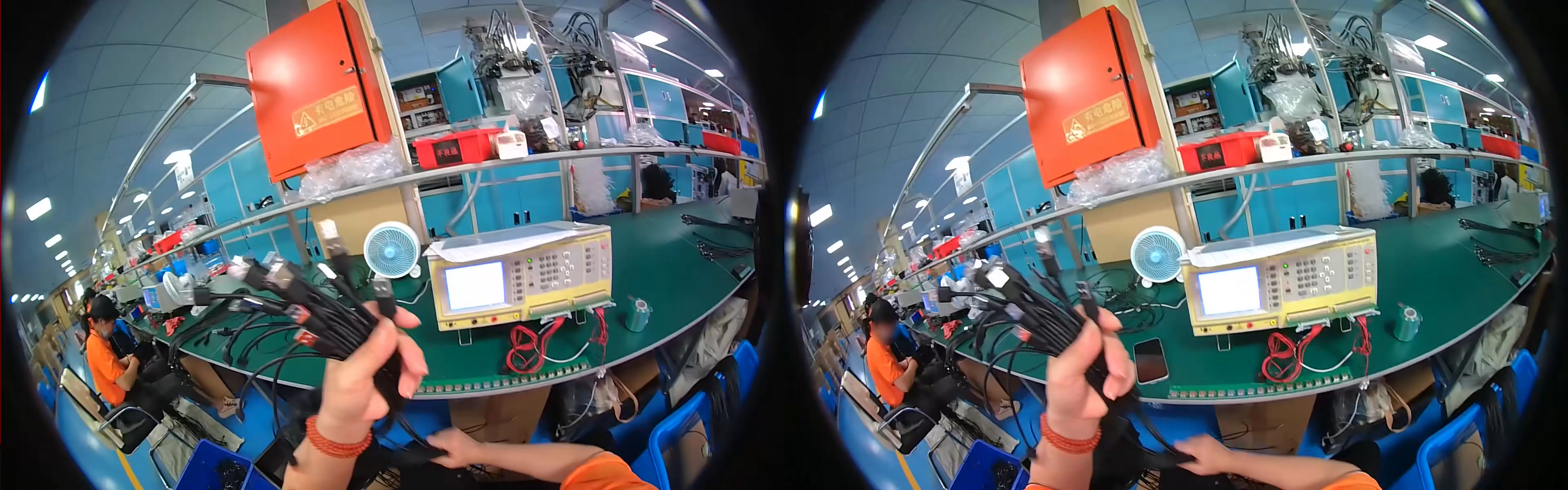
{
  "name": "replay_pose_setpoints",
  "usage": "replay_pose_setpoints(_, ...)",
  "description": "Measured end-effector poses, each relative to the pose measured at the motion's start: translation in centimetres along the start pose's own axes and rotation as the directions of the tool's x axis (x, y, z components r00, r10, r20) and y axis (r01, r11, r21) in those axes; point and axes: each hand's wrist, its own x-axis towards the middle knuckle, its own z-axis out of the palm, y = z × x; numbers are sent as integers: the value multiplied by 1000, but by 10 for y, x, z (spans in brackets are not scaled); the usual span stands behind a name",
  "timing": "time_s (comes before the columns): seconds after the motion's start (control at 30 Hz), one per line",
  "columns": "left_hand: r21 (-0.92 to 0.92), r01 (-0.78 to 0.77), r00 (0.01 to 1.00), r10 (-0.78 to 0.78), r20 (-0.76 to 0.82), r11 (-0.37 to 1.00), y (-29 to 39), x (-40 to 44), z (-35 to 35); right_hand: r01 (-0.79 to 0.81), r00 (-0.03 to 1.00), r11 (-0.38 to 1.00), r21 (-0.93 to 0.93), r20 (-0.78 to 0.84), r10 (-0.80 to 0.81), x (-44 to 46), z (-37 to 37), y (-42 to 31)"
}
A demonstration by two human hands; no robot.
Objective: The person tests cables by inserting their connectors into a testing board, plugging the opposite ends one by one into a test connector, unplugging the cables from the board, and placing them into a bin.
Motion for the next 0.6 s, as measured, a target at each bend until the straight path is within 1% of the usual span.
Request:
replay_pose_setpoints(0.03,-57,27,998,-24,53,998,-8,2,-2,-89,965,992,-87,238,107,-42,9,20)
replay_pose_setpoints(0.07,-103,66,997,-61,44,992,-21,2,-3,-162,905,965,-206,360,228,-92,18,38)
replay_pose_setpoints(0.1,-90,116,993,-116,9,989,-33,-3,1,-240,851,913,-331,382,362,-160,40,69)
replay_pose_setpoints(0.13,-16,132,991,-132,9,991,-48,-9,3,-384,522,707,-594,493,696,-191,45,70)
replay_pose_setpoints(0.17,52,147,989,-148,11,988,-64,-16,4,-355,83,435,-828,435,896,-221,47,74)
replay_pose_setpoints(0.2,16,247,969,-247,-28,969,-82,-26,5,-379,-56,360,-853,410,911,-229,29,51)
replay_pose_setpoints(0.23,13,280,958,-279,-66,960,-103,-34,9,-469,17,389,-793,433,901,-230,11,35)
replay_pose_setpoints(0.3,-197,351,935,-355,15,916,-142,-50,15,-606,127,490,-627,532,837,-203,-37,-4)
replay_pose_setpoints(0.33,-181,387,921,-388,31,904,-160,-57,22,-672,159,573,-469,664,730,-193,-58,-16)
replay_pose_setpoints(0.37,-160,412,911,-410,41,897,-177,-64,28,-748,337,646,-152,752,567,-202,-67,-14)
replay_pose_setpoints(0.4,-36,444,896,-444,9,895,-194,-67,35,-777,444,629,-11,700,560,-181,-96,-41)
replay_pose_setpoints(0.43,-30,492,870,-490,54,870,-204,-69,39,-780,543,615,120,619,568,-149,-133,-73)
replay_pose_setpoints(0.47,-41,510,860,-509,22,859,-216,-73,40,-819,557,551,162,453,696,-133,-158,-92)
replay_pose_setpoints(0.5,-55,529,848,-530,-6,847,-227,-79,43,-847,530,488,211,270,804,-125,-175,-106)
replay_pose_setpoints(0.53,-146,559,823,-568,-24,816,-233,-82,46,-780,537,477,406,40,843,-123,-181,-112)
replay_pose_setpoints(0.57,-154,578,809,-588,-25,801,-239,-87,47,-656,483,488,575,-177,858,-119,-179,-117)
replay_pose_setpoints(0.6,-181,622,774,-633,-5,762,-244,-94,46,-491,506,507,709,-242,828,-114,-175,-121)
